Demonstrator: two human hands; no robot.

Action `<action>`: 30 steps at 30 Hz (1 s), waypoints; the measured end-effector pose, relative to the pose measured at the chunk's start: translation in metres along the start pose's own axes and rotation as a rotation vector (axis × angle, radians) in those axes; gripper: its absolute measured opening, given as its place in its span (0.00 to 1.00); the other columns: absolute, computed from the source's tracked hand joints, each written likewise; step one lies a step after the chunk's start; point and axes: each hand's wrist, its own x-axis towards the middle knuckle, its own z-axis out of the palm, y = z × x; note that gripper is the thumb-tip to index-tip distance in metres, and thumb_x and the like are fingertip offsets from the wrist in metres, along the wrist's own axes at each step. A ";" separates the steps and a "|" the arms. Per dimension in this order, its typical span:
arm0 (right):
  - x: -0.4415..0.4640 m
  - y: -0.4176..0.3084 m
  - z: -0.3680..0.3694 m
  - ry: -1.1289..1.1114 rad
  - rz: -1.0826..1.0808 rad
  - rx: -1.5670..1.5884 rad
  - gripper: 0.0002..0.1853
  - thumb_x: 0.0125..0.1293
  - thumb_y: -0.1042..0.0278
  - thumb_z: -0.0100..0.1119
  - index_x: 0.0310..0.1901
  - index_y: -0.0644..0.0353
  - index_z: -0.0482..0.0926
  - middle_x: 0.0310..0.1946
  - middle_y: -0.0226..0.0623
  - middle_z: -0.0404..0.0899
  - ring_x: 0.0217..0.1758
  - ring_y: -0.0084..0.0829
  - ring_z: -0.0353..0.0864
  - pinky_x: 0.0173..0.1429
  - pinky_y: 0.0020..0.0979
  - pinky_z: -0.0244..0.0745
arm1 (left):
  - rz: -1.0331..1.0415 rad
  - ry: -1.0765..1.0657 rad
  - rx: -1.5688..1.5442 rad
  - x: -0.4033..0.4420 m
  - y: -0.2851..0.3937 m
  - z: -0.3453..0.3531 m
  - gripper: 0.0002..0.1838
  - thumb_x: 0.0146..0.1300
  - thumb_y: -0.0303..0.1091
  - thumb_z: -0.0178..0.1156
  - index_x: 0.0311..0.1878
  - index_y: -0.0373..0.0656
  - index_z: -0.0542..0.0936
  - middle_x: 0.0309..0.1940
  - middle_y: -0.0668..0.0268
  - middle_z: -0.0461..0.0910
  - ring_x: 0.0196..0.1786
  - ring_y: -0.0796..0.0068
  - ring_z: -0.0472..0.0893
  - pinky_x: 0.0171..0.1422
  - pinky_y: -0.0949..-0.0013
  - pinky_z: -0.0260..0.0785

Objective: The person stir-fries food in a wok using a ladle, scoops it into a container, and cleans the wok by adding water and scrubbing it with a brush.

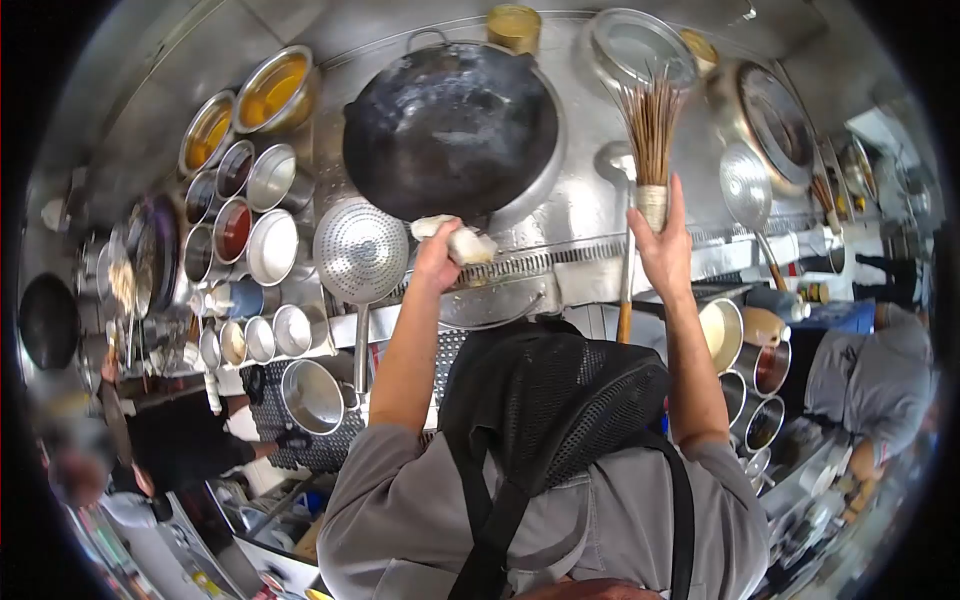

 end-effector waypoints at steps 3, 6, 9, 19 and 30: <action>-0.018 0.040 0.026 0.127 -0.240 0.086 0.47 0.69 0.57 0.68 0.82 0.64 0.52 0.48 0.68 0.84 0.51 0.65 0.86 0.58 0.49 0.81 | -0.023 0.000 0.027 -0.003 0.005 0.010 0.15 0.68 0.31 0.67 0.55 0.40 0.78 0.47 0.60 0.83 0.51 0.58 0.86 0.58 0.48 0.82; -0.063 0.131 0.072 -0.197 0.019 -0.312 0.47 0.70 0.56 0.66 0.82 0.66 0.51 0.54 0.70 0.82 0.54 0.65 0.85 0.62 0.53 0.78 | 0.000 -0.002 0.160 -0.002 0.007 0.013 0.15 0.68 0.29 0.65 0.54 0.31 0.77 0.49 0.53 0.84 0.49 0.54 0.87 0.55 0.47 0.84; -0.077 0.156 0.068 -0.402 0.153 -0.335 0.49 0.69 0.52 0.65 0.81 0.67 0.49 0.52 0.72 0.81 0.54 0.70 0.83 0.62 0.57 0.76 | 0.078 0.028 0.249 0.016 -0.001 -0.002 0.16 0.68 0.29 0.65 0.54 0.29 0.77 0.49 0.52 0.84 0.48 0.55 0.88 0.54 0.49 0.85; 0.003 0.122 0.044 -0.428 0.485 0.034 0.45 0.67 0.53 0.63 0.79 0.66 0.56 0.38 0.59 0.86 0.28 0.47 0.89 0.36 0.45 0.84 | 0.145 0.099 0.257 0.001 -0.009 0.019 0.12 0.67 0.29 0.62 0.50 0.33 0.79 0.44 0.55 0.84 0.44 0.58 0.87 0.52 0.52 0.85; -0.018 0.134 0.058 -0.241 0.062 -0.186 0.45 0.69 0.47 0.61 0.81 0.60 0.56 0.48 0.68 0.84 0.51 0.70 0.83 0.61 0.58 0.77 | 0.155 0.084 0.269 0.009 -0.011 0.009 0.11 0.67 0.29 0.63 0.49 0.35 0.80 0.42 0.58 0.83 0.44 0.59 0.86 0.51 0.53 0.83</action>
